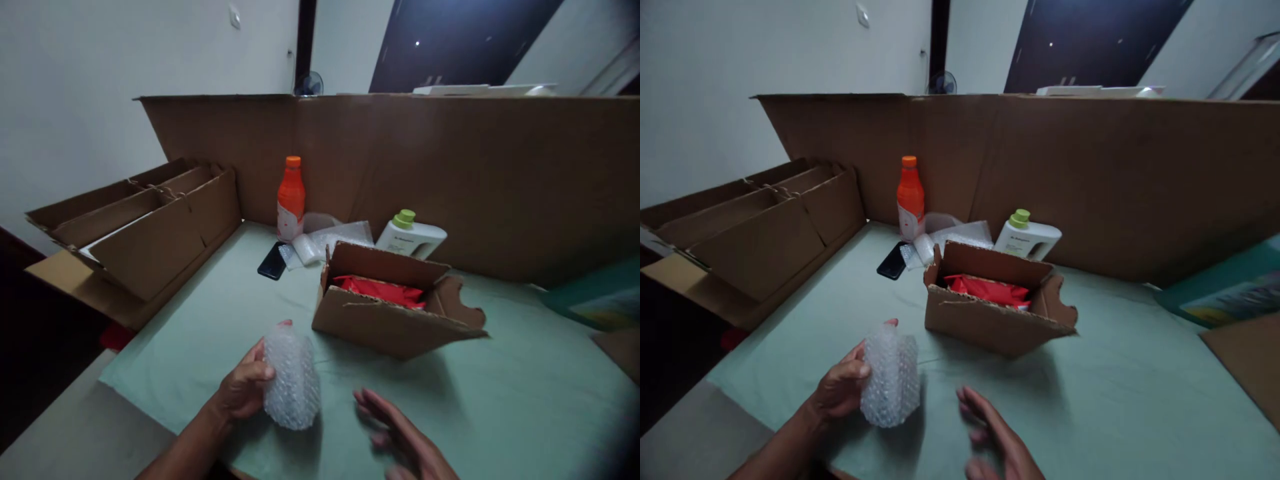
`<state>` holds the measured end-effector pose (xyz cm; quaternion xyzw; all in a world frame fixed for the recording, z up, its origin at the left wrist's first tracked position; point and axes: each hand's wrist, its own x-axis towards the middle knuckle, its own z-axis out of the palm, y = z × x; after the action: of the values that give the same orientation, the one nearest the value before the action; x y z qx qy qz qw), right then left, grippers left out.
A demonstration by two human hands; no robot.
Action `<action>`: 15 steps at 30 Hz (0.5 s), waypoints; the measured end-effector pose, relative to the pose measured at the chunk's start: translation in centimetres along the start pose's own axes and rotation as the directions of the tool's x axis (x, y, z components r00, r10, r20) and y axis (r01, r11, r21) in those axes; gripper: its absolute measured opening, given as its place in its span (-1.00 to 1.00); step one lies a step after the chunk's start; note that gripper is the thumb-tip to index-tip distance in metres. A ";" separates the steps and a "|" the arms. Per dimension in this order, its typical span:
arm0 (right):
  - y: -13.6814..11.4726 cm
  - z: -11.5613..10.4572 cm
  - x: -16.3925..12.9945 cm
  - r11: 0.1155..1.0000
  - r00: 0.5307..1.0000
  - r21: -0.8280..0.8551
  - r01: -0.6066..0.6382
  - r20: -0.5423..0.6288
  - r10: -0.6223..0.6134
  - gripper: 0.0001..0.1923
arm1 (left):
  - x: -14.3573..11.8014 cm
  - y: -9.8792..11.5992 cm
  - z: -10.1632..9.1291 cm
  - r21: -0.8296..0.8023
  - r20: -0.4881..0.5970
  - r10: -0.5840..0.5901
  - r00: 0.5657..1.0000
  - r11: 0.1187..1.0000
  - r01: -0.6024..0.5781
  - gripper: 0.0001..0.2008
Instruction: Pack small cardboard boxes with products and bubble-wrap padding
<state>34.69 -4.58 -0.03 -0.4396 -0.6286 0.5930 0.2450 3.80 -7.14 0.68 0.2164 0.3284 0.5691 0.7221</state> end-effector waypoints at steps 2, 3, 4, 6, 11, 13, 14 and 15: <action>-1.3 3.1 2.2 0.981 0.995 0.190 0.030 0.093 -0.048 -0.10 | 0.1 -0.8 1.2 0.083 0.097 -0.045 0.994 0.996 0.037 0.00; -2.0 4.0 3.3 0.966 0.994 0.257 0.013 0.106 -0.041 -0.10 | 0.1 -0.9 1.7 0.149 0.130 -0.054 0.990 0.988 0.034 0.01; -2.6 4.4 4.2 0.957 0.995 0.289 0.011 0.093 -0.039 -0.16 | 0.1 -0.7 1.9 0.235 0.147 -0.047 0.988 0.972 0.012 0.00; -3.8 3.9 5.1 0.974 0.996 0.214 0.081 0.012 -0.085 -0.43 | 0.0 0.3 1.8 0.475 0.144 0.060 0.988 0.871 -0.122 -0.13; -4.7 -1.1 3.9 0.674 0.748 -0.451 0.585 -0.019 -0.663 -0.83 | -2.1 3.2 -1.2 0.837 0.520 0.436 0.735 -0.091 -0.539 -0.48; -3.4 -3.2 3.1 0.510 0.707 -0.637 0.578 0.078 -0.703 -0.76 | -3.4 3.3 -2.7 0.807 0.591 0.386 0.709 -0.296 -0.511 -0.50; -2.5 -4.0 2.8 0.461 0.719 -0.703 0.541 0.103 -0.687 -0.72 | -3.9 3.2 -3.3 0.817 0.574 0.387 0.722 -0.324 -0.477 -0.52; -1.6 -4.6 2.5 0.428 0.738 -0.750 0.504 0.117 -0.664 -0.69 | -4.3 2.9 -3.6 0.838 0.542 0.410 0.734 -0.324 -0.439 -0.54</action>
<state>36.89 0.08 1.81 -0.3081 -0.8970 0.1141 0.2956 -1.41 -10.75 1.16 0.7764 0.5186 0.3534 0.0581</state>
